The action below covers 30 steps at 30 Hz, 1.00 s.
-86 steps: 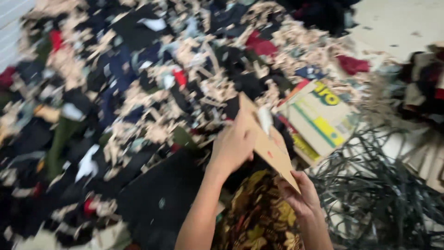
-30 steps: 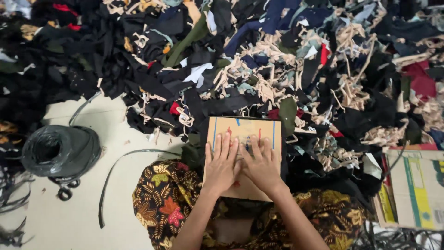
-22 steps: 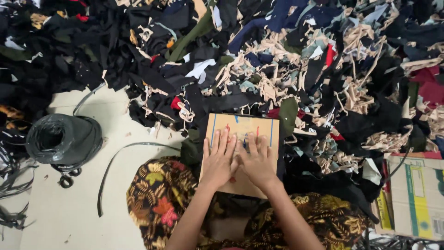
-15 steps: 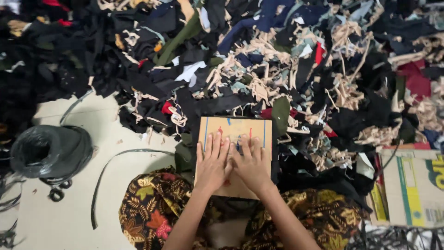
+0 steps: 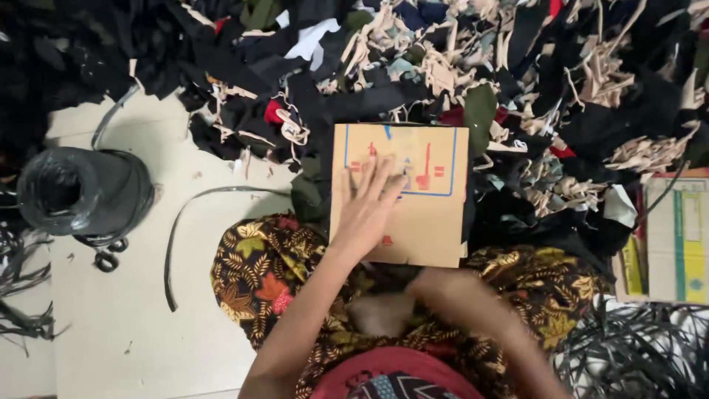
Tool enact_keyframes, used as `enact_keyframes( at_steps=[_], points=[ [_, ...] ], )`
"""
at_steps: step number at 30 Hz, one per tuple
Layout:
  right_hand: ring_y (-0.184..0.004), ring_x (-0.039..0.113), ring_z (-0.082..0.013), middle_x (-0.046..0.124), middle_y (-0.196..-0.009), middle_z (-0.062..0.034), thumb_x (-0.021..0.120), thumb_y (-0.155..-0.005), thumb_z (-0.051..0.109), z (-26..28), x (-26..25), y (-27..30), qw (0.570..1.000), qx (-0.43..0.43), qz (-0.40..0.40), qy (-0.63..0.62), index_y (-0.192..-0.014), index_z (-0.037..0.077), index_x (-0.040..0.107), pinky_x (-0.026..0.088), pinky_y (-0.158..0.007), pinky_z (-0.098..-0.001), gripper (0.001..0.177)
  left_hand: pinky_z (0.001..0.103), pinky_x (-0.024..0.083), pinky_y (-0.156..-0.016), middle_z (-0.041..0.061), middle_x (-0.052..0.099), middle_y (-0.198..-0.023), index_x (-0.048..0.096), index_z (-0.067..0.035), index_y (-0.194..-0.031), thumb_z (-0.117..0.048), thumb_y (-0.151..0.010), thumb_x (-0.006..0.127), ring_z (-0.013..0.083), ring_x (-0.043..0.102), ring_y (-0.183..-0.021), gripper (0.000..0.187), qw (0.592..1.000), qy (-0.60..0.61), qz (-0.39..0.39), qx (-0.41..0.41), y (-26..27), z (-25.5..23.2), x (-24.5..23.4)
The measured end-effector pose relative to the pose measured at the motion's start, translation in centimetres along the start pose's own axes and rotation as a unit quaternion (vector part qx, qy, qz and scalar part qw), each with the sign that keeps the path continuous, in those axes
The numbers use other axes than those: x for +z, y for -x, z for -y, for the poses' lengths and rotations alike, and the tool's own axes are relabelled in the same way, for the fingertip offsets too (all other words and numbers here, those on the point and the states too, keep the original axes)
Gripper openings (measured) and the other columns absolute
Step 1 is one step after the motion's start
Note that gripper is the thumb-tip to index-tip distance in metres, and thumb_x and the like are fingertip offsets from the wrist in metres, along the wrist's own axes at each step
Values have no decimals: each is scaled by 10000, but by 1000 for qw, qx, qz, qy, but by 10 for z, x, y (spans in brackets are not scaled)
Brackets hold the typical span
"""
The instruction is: Sorting through fabric scraps and tying a small box with plastic straps
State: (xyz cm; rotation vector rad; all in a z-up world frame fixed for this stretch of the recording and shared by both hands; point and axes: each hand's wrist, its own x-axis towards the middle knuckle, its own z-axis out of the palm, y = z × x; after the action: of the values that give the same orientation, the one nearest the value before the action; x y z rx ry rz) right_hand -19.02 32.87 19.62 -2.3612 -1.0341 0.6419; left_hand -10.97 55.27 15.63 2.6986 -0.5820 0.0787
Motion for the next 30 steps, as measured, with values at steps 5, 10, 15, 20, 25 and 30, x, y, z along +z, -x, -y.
enact_keyframes(
  at_steps=[5, 10, 15, 20, 25, 30],
  points=[
    [-1141, 551, -434, 581, -1196, -189, 474, -928, 381, -6, 137, -34, 990, 136, 7, 31, -1179, 158, 631, 505, -895, -538, 370, 780, 104, -1138, 103, 227, -1652, 533, -209, -1427, -92, -956, 579, 420, 163, -1531, 487, 999, 29, 34, -12, -13, 7, -5],
    [-1388, 459, -446, 609, -1323, -279, 219, -1013, 666, -4, 138, -64, 929, 323, 174, -48, -1261, 52, 680, 377, -1141, -546, 807, 811, 141, -1103, 113, 224, -1636, 527, -215, -1418, -102, -966, 570, 422, 151, -1520, 468, 994, 19, 97, -42, -20, -1, -14],
    [-745, 640, -350, 613, -852, -110, 641, -797, 102, 18, 138, -15, 984, 45, -118, 125, -930, 129, 618, 511, -678, -451, 138, 813, 124, -1092, 131, 141, -1668, 489, -203, -1403, 30, -954, 447, 446, 85, -1535, 508, 986, 26, 153, -61, -26, -3, -19],
    [-561, 667, -234, 697, -700, -35, 609, -1020, 368, 86, 101, 53, 994, 51, -78, -51, -866, 154, 617, 477, -517, -402, 264, 758, 74, -1153, 134, 118, -1675, 423, -235, -1497, 117, -934, 394, 424, 57, -1538, 664, 979, 30, 185, -78, -27, -14, -34],
    [-643, 631, -177, 683, -773, -7, 472, -1062, 417, 121, 29, 97, 962, 64, 82, -251, -947, 152, 683, 457, -620, -335, 358, 783, 94, -1151, 137, 121, -1671, 416, -227, -1491, 110, -936, 430, 423, 70, -1539, 650, 984, 11, 166, -71, -27, -11, -25],
    [-479, 690, -69, 833, -686, 59, 754, -831, 613, 91, -9, 164, 959, 110, 4, -261, -985, 251, 919, 448, -443, -263, 427, 754, 93, -1168, 191, 159, -1658, 509, -167, -1400, 118, -936, 433, 457, 109, -1527, 550, 989, 7, 136, -53, -25, -10, -22]
  ],
)
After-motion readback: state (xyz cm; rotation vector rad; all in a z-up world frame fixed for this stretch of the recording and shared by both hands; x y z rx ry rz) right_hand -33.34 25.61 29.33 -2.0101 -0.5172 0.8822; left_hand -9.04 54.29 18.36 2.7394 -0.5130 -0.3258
